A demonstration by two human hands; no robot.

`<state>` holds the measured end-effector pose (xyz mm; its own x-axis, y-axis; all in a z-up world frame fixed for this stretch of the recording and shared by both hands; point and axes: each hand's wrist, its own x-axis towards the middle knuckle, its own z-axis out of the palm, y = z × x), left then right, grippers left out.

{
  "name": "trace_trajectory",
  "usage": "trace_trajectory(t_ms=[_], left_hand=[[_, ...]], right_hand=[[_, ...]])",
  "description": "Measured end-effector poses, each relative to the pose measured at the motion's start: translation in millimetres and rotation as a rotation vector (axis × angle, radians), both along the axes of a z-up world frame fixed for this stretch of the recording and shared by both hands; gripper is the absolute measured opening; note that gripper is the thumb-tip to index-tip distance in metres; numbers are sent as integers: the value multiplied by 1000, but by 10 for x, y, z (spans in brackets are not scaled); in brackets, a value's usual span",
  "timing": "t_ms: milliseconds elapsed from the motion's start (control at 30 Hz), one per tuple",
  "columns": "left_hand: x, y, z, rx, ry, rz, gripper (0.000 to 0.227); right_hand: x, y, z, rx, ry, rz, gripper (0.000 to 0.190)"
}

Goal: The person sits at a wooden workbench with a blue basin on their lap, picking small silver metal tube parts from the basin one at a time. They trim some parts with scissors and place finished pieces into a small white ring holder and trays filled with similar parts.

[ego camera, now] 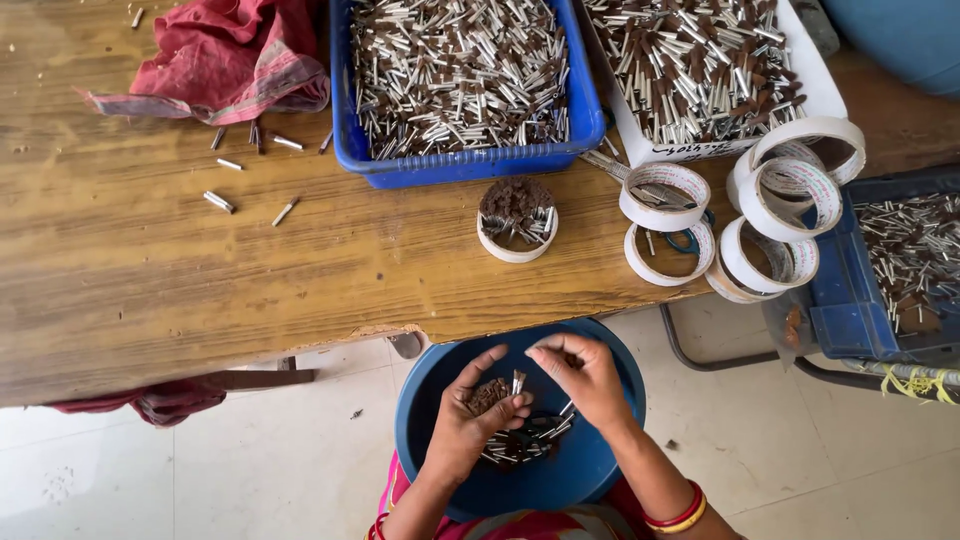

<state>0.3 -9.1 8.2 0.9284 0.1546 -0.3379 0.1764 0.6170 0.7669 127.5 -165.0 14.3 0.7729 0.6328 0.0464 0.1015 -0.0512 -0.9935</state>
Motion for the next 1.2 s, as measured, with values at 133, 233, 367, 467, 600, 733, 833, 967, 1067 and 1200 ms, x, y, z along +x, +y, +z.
trace_trajectory(t_ms=[133, 233, 367, 467, 600, 733, 833, 967, 1067, 1200], left_hand=[[12, 10, 20, -9, 7, -33, 69], [-13, 0, -43, -25, 34, -31, 68], [9, 44, -40, -10, 34, -59, 66], [20, 12, -32, 6, 43, -78, 68], [41, 42, -6, 7, 38, -75, 68], [43, 40, 40, -59, 13, -40, 69], [39, 48, 51, -30, 3, -46, 69], [46, 13, -31, -3, 2, 30, 66], [32, 17, -50, 41, -6, 43, 62], [1, 8, -2, 41, 14, 48, 60]], right_hand=[[42, -1, -10, -96, 37, 115, 11], [116, -131, -327, 30, 177, 80, 15], [-65, 72, 112, -42, 196, 212, 18], [125, -142, -374, 129, 190, -127, 23], [111, -134, -209, -27, 349, 160, 21], [163, -265, -465, 29, 173, 105, 21], [27, -140, -233, -20, 312, 150, 16], [-50, 37, 115, -33, 363, 133, 20], [-96, 24, -22, -21, 139, 81, 11], [56, -25, -109, 21, 119, -140, 11]])
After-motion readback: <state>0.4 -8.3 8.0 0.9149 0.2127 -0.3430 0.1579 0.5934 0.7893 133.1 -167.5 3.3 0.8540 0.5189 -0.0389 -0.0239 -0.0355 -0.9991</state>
